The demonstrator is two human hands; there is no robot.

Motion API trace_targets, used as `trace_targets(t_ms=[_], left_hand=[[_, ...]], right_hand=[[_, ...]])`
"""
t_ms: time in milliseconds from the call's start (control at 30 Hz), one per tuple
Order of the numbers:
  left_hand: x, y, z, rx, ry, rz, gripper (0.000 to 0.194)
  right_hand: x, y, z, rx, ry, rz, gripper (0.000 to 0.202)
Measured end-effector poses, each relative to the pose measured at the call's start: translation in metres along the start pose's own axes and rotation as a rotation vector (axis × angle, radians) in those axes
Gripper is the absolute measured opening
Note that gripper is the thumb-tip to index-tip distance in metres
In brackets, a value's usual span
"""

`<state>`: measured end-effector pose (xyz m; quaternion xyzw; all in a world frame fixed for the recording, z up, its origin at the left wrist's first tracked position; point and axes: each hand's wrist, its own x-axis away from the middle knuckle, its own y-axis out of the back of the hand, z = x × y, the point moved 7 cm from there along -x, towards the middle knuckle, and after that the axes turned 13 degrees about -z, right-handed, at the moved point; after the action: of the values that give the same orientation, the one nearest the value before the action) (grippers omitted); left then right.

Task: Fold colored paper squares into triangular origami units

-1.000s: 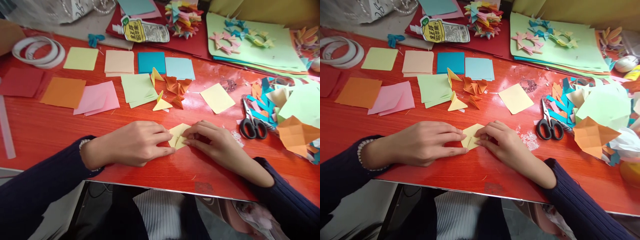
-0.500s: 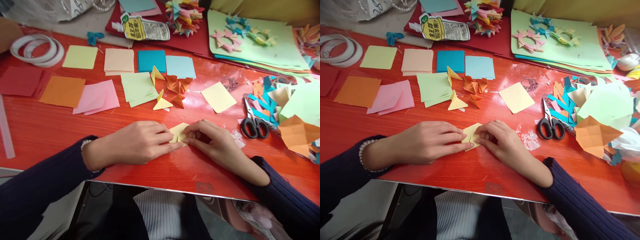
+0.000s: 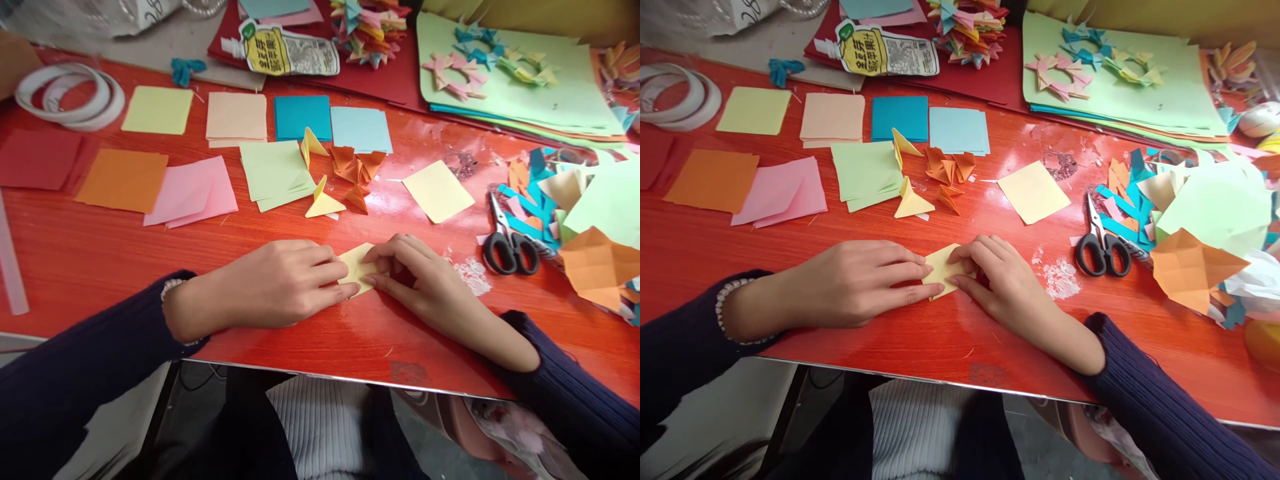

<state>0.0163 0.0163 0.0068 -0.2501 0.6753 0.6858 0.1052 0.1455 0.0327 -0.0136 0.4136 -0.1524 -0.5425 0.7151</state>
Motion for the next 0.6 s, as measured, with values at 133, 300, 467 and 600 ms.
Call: trace_targets(t_ms=[133, 300, 467, 600], left_hand=[[-0.005, -0.001, -0.003, -0.052, -0.003, 0.007, 0.028], [-0.006, 0.001, -0.006, -0.059, -0.023, 0.024, 0.029], [-0.002, 0.006, -0.005, -0.047, -0.019, 0.019, 0.027], [-0.002, 0.009, -0.005, -0.032, -0.004, 0.023, 0.028]], right_hand=[[0.001, -0.001, -0.001, 0.011, 0.025, -0.006, 0.005], [-0.001, -0.002, 0.000, 0.014, 0.038, -0.006, 0.012], [-0.002, 0.000, -0.001, 0.011, 0.017, 0.019, 0.016], [-0.002, 0.007, -0.011, 0.031, -0.011, 0.050, 0.015]])
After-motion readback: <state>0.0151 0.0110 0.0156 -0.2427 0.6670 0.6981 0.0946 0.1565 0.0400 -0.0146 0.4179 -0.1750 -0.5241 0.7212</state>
